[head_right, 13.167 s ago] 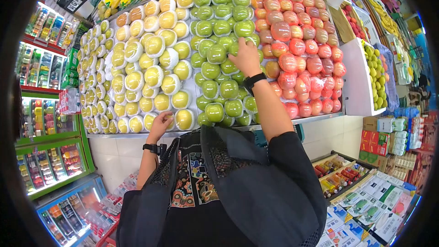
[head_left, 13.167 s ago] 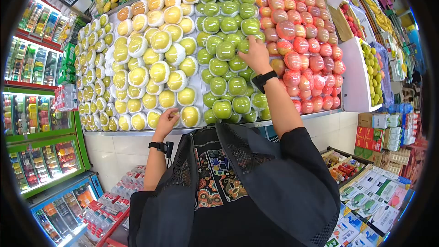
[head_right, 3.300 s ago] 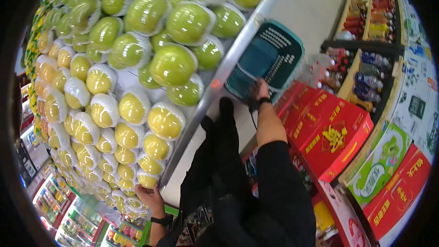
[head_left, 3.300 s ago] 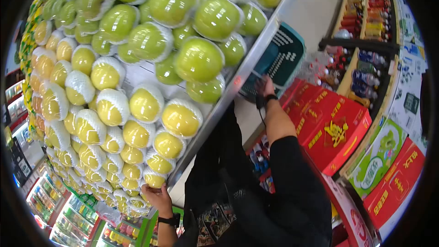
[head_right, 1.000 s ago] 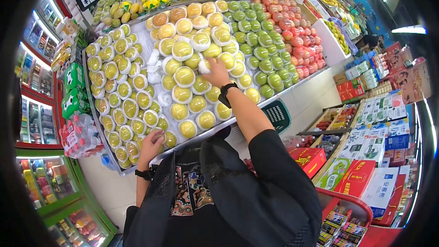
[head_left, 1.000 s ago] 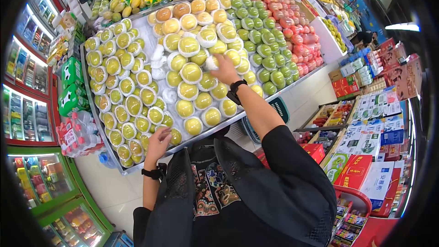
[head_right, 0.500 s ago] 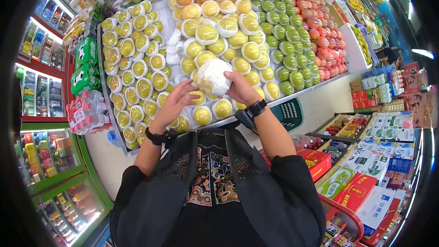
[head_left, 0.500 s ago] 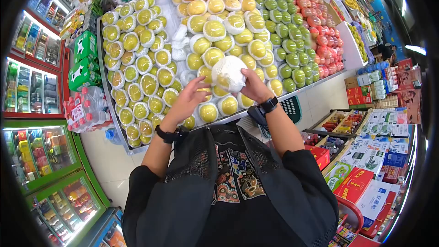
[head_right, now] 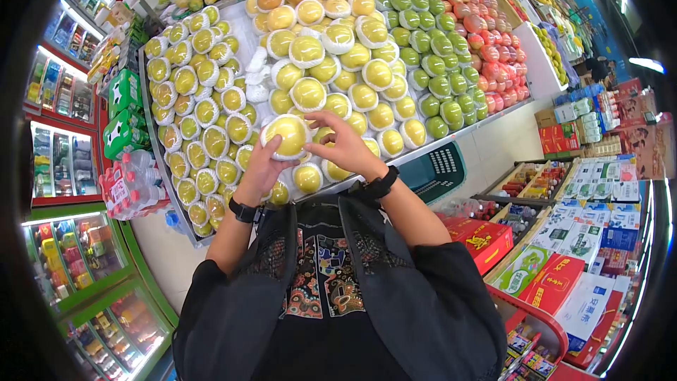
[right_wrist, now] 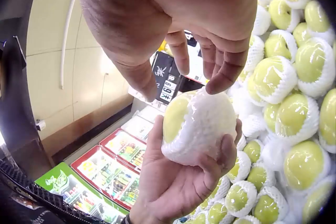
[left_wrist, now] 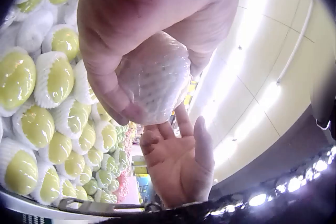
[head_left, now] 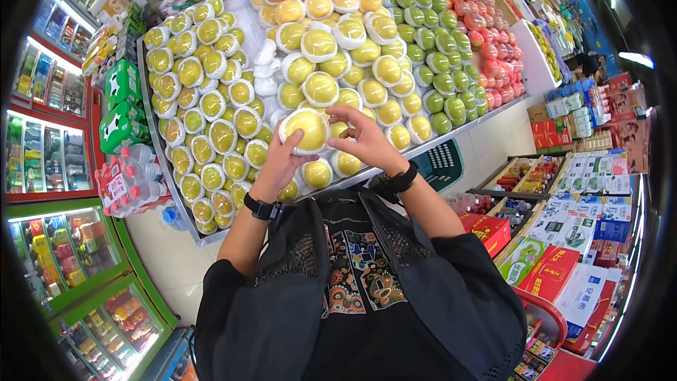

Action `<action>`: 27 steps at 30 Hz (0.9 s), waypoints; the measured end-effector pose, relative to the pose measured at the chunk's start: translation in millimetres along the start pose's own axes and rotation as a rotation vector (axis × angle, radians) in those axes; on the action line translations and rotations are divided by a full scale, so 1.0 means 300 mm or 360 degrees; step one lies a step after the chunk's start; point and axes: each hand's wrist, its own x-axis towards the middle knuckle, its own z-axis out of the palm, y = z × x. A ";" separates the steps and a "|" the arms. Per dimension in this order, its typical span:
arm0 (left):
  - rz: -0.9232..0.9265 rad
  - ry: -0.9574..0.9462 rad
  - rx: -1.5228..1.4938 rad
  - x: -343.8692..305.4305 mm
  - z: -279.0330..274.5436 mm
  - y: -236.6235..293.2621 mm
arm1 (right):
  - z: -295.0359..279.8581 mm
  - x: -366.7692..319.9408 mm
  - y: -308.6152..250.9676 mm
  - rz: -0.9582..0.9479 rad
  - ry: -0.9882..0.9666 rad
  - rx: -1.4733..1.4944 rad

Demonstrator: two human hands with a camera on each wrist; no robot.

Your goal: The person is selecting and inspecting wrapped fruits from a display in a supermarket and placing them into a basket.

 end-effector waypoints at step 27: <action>0.0357 0.0342 0.1991 0.798 0.136 -0.060 | -0.539 -0.538 0.487 0.0657 0.0664 0.0323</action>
